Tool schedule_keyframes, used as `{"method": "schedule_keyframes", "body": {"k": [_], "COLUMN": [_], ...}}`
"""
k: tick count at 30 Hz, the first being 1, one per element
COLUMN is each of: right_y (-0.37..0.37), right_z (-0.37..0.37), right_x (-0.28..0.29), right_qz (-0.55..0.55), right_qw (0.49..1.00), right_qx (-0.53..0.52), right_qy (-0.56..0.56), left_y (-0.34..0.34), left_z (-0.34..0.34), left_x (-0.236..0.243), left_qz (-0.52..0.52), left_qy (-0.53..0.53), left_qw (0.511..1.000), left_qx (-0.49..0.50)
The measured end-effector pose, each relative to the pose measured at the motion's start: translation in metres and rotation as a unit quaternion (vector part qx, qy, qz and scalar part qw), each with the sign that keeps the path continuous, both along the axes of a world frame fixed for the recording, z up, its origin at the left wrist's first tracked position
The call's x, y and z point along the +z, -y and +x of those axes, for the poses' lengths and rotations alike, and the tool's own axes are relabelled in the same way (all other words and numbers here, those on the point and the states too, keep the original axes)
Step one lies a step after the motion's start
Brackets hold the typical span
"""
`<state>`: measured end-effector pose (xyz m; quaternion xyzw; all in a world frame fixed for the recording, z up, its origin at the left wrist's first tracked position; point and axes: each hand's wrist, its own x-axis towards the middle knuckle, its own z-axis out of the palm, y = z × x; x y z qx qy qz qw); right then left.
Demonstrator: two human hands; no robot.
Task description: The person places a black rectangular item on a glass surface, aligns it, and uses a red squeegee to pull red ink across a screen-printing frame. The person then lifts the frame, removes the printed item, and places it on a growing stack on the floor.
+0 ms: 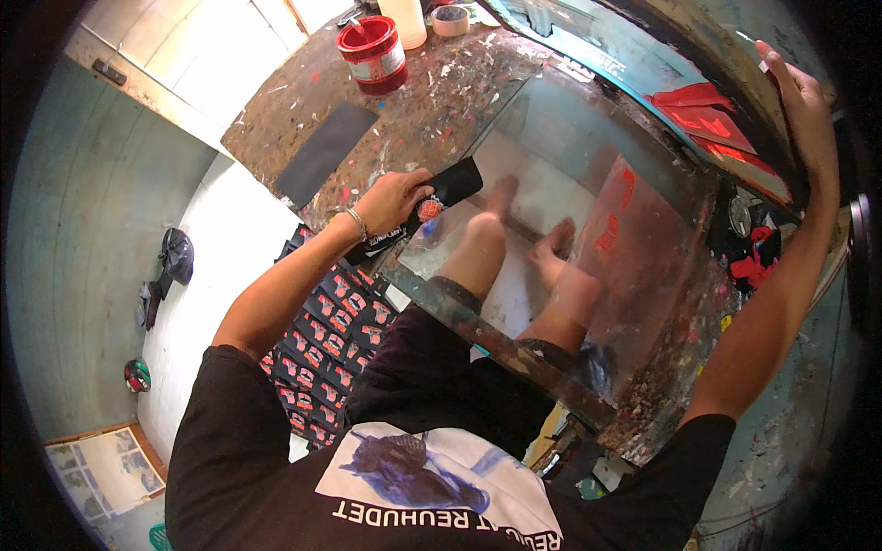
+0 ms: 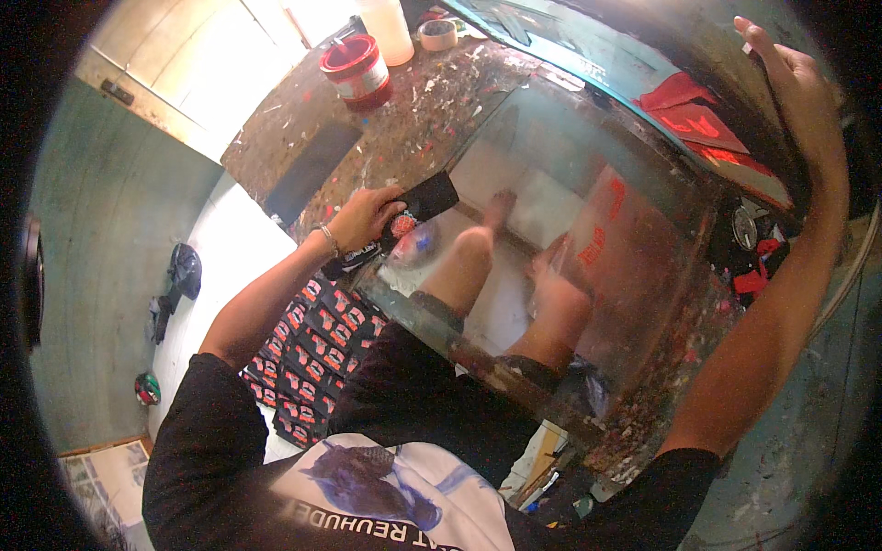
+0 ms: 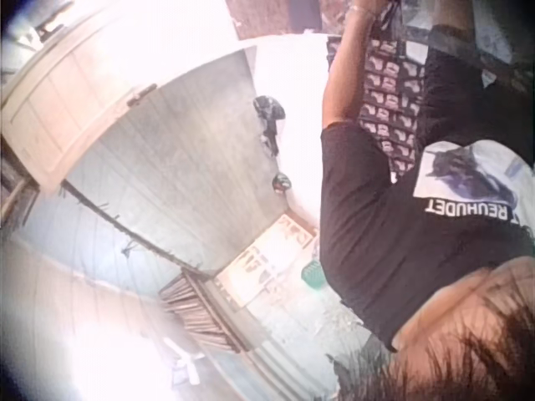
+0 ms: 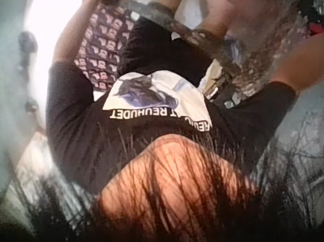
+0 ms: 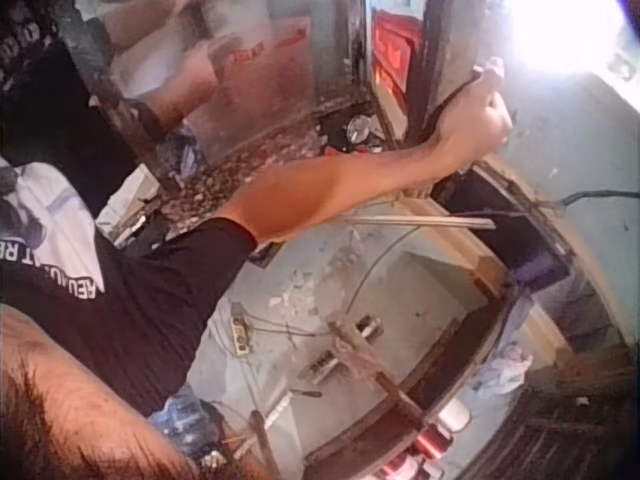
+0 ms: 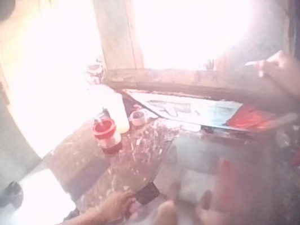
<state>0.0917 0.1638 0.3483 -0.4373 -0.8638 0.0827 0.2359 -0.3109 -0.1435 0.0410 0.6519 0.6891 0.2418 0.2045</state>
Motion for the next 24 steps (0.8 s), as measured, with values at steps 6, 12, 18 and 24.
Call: {"method": "schedule_keyframes", "body": {"k": [6,12,18,24], "right_y": [-0.003,0.004,0.005,-0.004], "right_z": [-0.003,0.0,-0.005,0.002], "right_x": [-0.008,-0.011,-0.007,-0.005], "right_qz": [0.072,0.089,0.091,0.031], "right_qw": [0.997,0.995,0.995,0.999], "right_qx": [0.031,0.022,0.022,0.001], "right_qy": [-0.023,-0.037,-0.019,0.01], "left_y": [0.008,0.015,0.027,0.053], "left_z": [-0.008,0.014,0.009,0.064], "left_x": [-0.036,-0.029,-0.037,-0.025], "left_qz": [-0.015,0.242,0.084,0.035], "left_qy": [-0.039,-0.263,-0.15,-0.315], "left_qw": [0.997,0.934,0.977,0.948], "left_qx": [0.072,-0.008,-0.123,-0.022]}}
